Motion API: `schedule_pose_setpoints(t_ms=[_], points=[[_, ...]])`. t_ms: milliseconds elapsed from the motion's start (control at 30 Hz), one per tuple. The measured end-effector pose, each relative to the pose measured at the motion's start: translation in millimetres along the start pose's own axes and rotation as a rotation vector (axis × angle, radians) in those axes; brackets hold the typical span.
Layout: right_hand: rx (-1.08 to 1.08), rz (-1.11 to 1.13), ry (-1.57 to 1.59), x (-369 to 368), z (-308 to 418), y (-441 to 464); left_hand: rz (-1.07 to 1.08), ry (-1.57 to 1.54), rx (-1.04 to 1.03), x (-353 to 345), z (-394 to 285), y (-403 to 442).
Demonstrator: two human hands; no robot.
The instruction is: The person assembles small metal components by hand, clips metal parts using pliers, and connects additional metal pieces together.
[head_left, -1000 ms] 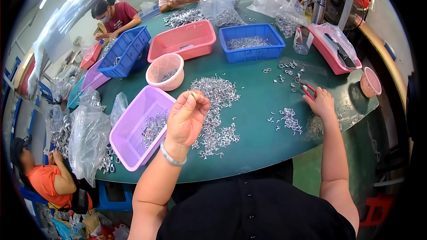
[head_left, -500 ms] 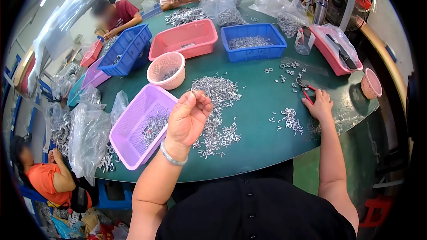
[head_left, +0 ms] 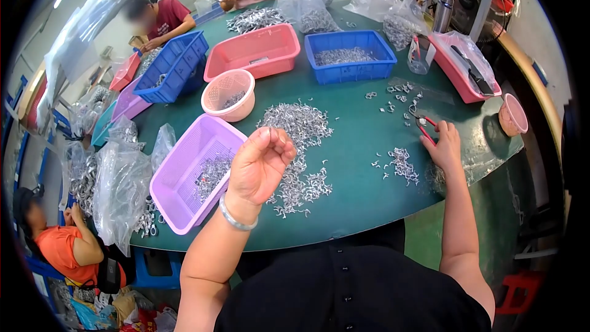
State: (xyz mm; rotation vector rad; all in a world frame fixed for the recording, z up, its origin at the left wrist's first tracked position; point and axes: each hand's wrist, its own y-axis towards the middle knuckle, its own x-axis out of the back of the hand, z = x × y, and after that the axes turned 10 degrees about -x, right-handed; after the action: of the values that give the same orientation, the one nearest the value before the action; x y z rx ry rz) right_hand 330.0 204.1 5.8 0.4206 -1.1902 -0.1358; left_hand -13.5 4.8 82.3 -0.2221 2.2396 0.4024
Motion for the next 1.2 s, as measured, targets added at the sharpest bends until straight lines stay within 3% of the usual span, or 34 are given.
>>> schedule_pose_setpoints(t_ms=[200, 500, 1200], points=[[0.349, -0.017, 0.247, 46, 53, -8, 0.02, 0.126, 0.065, -5, 4, -2], [0.842, -0.043, 0.331, 86, 129, -29, 0.071, 0.357, 0.135, -18, 8, -14], [0.956, -0.094, 0.284, 93, 144, -36, 0.202, 0.496, 0.186, -17, 6, -21]])
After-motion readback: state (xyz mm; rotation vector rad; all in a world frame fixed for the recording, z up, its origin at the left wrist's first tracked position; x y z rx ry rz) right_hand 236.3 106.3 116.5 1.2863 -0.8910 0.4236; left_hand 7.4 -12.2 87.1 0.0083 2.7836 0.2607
